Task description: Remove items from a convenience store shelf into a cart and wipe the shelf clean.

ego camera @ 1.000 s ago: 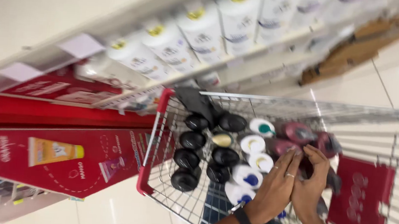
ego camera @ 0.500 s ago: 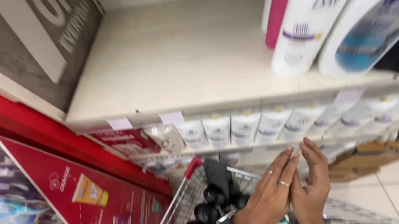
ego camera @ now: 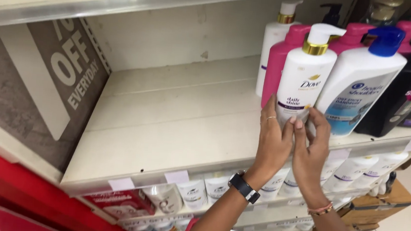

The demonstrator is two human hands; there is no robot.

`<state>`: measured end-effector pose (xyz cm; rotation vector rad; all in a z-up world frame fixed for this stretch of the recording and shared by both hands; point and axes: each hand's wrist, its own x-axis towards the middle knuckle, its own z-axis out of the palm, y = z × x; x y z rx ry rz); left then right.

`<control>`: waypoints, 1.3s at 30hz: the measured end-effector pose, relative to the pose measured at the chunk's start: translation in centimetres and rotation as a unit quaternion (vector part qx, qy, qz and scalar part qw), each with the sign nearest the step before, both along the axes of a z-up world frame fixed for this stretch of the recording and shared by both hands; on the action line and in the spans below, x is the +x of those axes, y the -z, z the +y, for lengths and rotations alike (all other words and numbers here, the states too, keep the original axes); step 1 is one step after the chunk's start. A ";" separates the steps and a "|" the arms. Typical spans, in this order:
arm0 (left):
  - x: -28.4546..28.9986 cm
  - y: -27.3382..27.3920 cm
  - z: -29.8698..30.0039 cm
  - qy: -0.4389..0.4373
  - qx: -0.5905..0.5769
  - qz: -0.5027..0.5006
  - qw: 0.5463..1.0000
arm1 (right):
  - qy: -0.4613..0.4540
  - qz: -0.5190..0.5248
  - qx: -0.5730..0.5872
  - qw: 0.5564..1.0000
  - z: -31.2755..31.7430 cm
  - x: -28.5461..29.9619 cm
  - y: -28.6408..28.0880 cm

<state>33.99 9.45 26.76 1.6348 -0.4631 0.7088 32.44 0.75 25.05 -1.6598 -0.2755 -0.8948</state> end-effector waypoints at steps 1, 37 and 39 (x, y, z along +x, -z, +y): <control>0.5 -0.1 0.1 0.004 -0.001 -0.004 1.000 | 0.004 -0.004 -0.001 1.000 0.3 0.2 0.2; 1.1 2.1 1.2 0.011 -0.002 0.027 1.000 | -0.188 0.048 0.005 0.981 -1.4 3.8 2.2; 0.9 1.7 1.1 0.006 -0.014 0.043 0.999 | -0.193 0.020 -0.021 0.981 -1.6 3.8 2.5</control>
